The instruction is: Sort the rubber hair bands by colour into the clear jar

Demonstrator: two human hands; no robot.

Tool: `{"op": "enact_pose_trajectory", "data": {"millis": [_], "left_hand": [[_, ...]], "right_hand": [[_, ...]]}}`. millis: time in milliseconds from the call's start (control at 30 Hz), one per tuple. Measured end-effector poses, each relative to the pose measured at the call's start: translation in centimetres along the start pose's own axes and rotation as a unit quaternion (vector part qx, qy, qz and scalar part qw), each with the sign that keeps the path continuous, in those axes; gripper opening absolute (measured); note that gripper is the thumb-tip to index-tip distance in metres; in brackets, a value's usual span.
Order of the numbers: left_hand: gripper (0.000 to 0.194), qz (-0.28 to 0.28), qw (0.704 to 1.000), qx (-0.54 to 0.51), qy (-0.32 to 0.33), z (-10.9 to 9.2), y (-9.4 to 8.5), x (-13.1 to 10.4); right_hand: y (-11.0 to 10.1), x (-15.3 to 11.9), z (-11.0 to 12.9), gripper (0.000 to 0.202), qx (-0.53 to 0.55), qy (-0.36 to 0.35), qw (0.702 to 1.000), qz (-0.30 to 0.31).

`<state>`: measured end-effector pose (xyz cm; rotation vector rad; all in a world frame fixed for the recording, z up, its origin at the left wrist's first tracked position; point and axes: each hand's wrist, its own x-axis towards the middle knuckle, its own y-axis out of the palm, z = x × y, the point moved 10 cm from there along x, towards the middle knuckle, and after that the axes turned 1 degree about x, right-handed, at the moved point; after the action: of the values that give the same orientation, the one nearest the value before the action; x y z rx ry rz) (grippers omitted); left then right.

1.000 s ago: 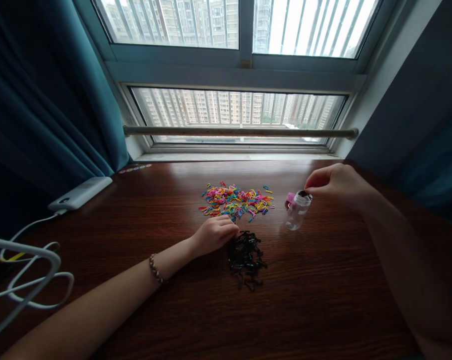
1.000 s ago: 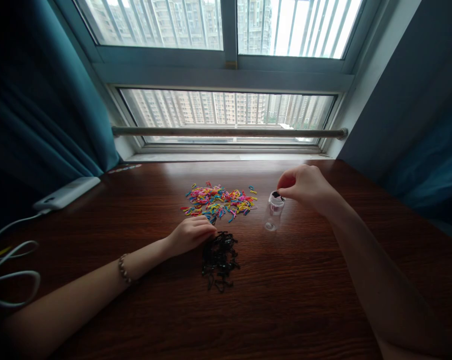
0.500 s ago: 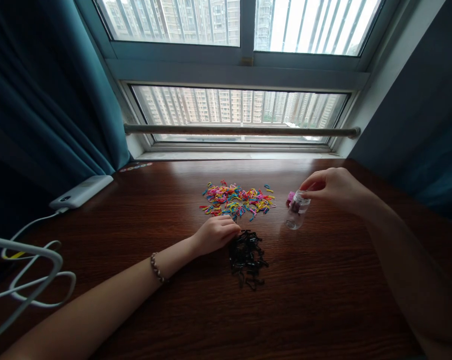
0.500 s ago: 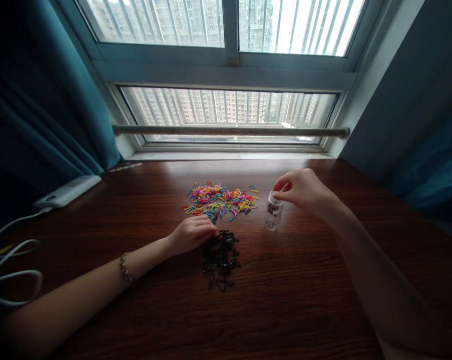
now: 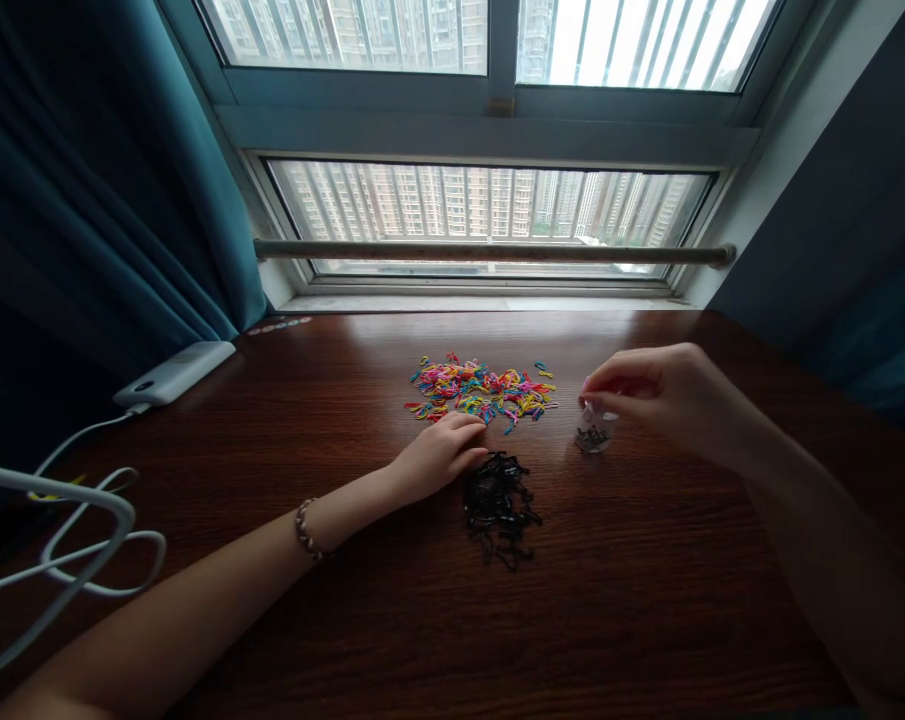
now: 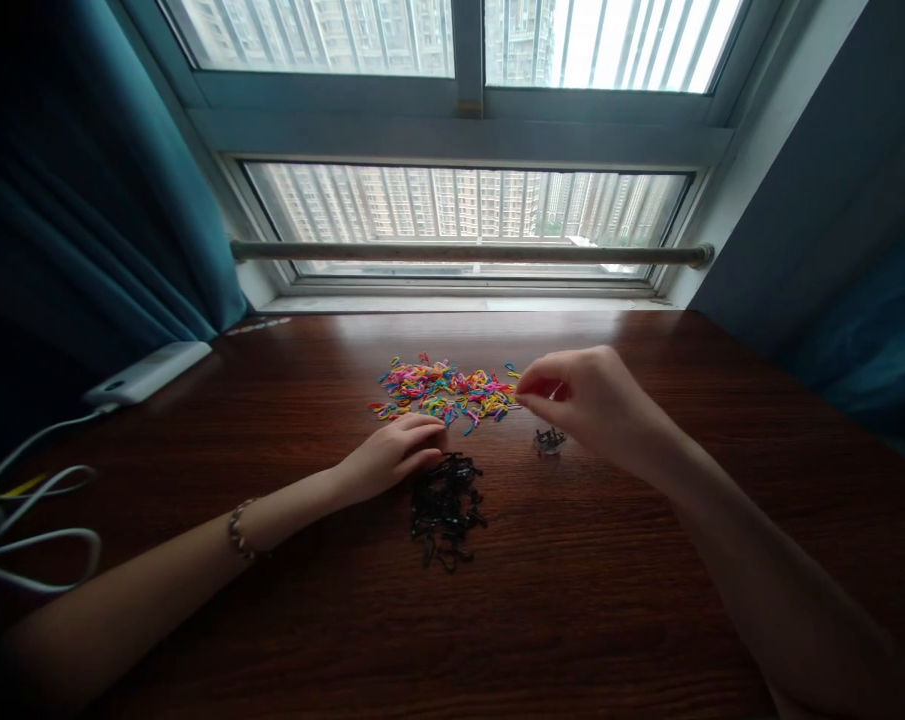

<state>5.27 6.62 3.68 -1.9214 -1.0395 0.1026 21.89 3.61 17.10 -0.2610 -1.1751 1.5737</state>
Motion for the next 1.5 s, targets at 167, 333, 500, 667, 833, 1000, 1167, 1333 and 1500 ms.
{"op": "enact_pose_trajectory", "data": {"millis": [167, 333, 500, 667, 833, 1000, 1167, 1333, 1500], "left_hand": [[0.04, 0.097, 0.995, -0.003, 0.026, -2.5, 1.5, -0.7], [0.046, 0.134, 0.99, 0.019, 0.031, -3.9, 2.1, -1.1], [0.041, 0.133, 0.99, 0.052, 0.0, -3.5, 2.1, -1.3], [0.026, 0.125, 0.992, -0.003, -0.036, -2.8, 2.4, -1.5], [0.018, 0.104, 0.993, -0.014, -0.061, -2.4, 2.6, -1.6], [0.014, 0.065, 0.996, -0.012, -0.058, -2.8, 2.1, -1.6], [0.012, 0.041, 0.998, -0.02, -0.048, -3.4, 0.9, -1.1], [0.017, -0.025, 0.998, -0.023, -0.058, -0.5, -0.9, -0.4], [0.018, -0.031, 0.991, 0.127, 0.017, 1.1, -0.1, 0.0]], "right_hand": [[8.8, -1.0, 1.5, 0.011, 0.049, -0.039, 0.991, 0.12], [14.3, -1.9, -0.2, 0.033, 0.015, -0.034, 0.984, 0.172], [15.8, -2.4, -1.1, 0.037, 0.003, -0.015, 0.978, 0.208], [16.4, -2.2, -0.6, 0.019, 0.007, -0.025, 0.976, 0.216], [16.7, -2.3, -0.5, 0.017, 0.003, -0.036, 0.981, 0.188], [16.1, -2.2, -0.5, 0.02, 0.028, -0.03, 0.986, 0.161], [15.2, -2.0, -0.5, 0.018, 0.061, -0.014, 0.987, 0.149], [15.8, -2.2, -0.3, 0.018, 0.066, -0.018, 0.983, 0.17], [16.7, -2.8, 0.5, 0.009, 0.065, -0.047, 0.977, 0.197]]}}
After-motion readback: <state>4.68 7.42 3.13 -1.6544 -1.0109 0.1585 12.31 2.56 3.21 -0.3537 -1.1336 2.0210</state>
